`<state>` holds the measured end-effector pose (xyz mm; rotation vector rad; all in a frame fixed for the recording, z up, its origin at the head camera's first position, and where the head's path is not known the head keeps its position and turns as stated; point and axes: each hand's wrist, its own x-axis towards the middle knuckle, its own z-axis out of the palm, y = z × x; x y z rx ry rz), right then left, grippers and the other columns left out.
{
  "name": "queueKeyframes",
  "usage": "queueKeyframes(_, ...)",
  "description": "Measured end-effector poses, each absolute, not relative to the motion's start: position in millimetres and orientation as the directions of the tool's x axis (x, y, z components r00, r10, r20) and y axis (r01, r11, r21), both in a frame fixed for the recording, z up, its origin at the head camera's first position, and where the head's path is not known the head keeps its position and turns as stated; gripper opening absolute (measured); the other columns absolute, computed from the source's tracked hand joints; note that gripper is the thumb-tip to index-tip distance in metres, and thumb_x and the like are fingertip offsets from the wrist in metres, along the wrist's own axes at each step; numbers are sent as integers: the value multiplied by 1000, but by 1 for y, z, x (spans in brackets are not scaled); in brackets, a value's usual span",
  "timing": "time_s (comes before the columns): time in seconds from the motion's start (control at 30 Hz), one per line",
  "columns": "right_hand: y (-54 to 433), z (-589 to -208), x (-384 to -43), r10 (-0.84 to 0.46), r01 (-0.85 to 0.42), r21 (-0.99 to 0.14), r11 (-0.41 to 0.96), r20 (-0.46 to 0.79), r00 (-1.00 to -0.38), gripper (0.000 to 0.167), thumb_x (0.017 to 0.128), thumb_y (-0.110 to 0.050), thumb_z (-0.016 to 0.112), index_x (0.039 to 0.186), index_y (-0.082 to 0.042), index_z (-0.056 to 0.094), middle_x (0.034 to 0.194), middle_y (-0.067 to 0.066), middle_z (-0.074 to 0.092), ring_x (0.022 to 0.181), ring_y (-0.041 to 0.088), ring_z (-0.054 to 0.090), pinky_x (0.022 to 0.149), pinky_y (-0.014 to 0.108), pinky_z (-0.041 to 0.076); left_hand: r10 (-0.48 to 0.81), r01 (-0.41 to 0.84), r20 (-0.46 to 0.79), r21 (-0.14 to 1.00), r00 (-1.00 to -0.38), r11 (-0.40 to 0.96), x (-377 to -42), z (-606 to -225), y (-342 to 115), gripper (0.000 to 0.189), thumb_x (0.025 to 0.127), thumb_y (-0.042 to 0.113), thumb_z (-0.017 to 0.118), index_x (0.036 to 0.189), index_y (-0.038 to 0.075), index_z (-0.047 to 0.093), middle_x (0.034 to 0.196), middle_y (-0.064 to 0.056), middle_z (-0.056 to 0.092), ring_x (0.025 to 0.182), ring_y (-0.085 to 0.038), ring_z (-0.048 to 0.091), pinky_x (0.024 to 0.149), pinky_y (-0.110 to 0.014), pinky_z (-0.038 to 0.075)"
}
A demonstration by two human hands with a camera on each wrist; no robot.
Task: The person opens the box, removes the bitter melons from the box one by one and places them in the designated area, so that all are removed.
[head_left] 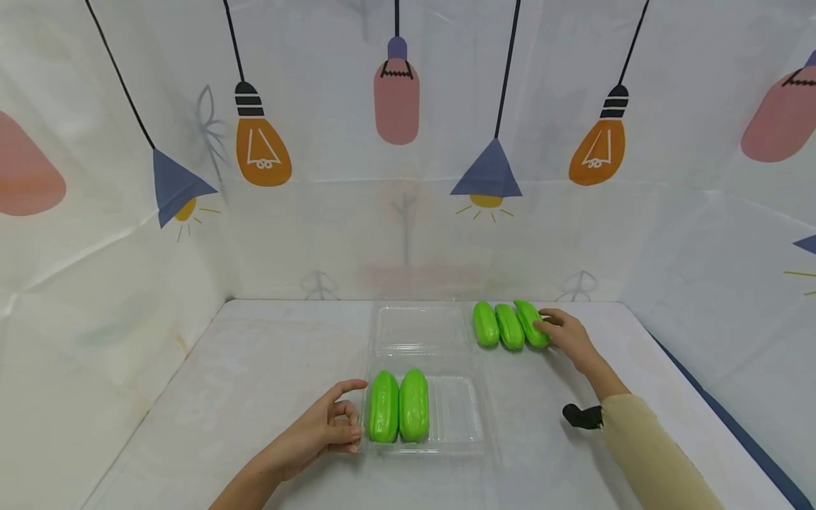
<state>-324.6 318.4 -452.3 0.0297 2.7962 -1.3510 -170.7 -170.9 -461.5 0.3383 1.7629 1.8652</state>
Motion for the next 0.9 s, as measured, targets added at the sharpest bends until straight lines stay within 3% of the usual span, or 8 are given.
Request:
queueKeyframes(0.33, 321, -453, -322, 17, 58, -790, 611, -60, -998, 66, 101, -44, 52, 149, 0, 38, 145, 31, 45, 127, 41, 52, 94, 43, 56, 550, -214, -182, 977, -815, 7, -171, -461, -170, 79, 93, 5, 65, 155, 11, 16, 94, 1, 49, 81, -12, 62, 77, -30, 60)
queueKeyframes(0.9, 326, -447, -314, 14, 14, -804, 594, -7, -1000, 65, 101, -42, 53, 147, 3, 40, 141, 32, 49, 116, 37, 60, 87, 37, 60, 553, -214, -182, 977, -813, 7, -171, -461, -170, 79, 93, 5, 65, 154, 12, 17, 93, 1, 50, 82, -12, 63, 78, -30, 60)
